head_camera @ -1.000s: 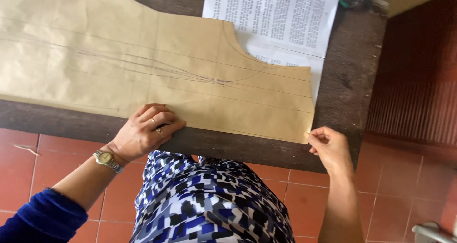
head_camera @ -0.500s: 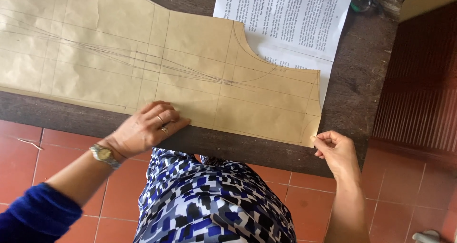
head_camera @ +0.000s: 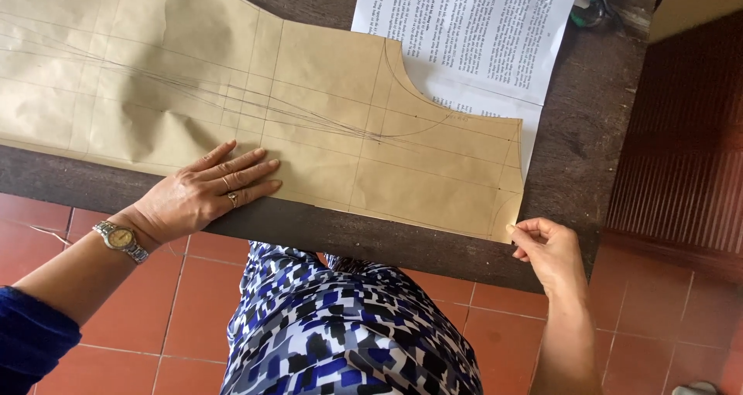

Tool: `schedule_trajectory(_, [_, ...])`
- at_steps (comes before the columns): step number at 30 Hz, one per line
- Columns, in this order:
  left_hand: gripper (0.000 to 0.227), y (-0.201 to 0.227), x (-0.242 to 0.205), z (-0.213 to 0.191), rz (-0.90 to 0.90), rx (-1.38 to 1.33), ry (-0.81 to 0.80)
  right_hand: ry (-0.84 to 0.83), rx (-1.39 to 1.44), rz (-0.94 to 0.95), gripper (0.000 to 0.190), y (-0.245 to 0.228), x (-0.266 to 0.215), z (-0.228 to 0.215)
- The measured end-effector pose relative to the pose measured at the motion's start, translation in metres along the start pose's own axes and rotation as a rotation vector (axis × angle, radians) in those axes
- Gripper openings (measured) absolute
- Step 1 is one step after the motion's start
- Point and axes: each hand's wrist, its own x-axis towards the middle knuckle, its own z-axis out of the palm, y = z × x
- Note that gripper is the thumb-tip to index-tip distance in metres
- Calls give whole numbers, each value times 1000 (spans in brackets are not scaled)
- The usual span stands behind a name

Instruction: The person aligns a paper pattern on a table, then uses a yellow ruler and a blue pen to measure and mark lines on the pattern. They repeatedly reposition the ruler to draw straight lines along the pattern's edges.

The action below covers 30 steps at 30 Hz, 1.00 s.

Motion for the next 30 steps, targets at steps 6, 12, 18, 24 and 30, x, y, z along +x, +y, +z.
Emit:
schedule_trajectory(6, [37, -1, -3, 2, -7, -3, 4, -3, 14, -12, 16, -2, -1, 0])
schedule_trajectory(12, [37, -1, -3, 2, -7, 6, -3, -8, 32, -17, 16, 2, 1, -1])
schedule_trajectory(18, [35, 3, 8, 3, -18, -92, 47, -7, 20, 6, 17, 1, 2, -2])
schedule_trajectory(24, [19, 17, 38, 33, -191, -153, 123, -11, 9, 26, 18, -7, -1, -1])
schedule_trajectory(30, [19, 24, 58, 32, -210, -120, 14, -17, 9, 16, 16, 5, 5, -2])
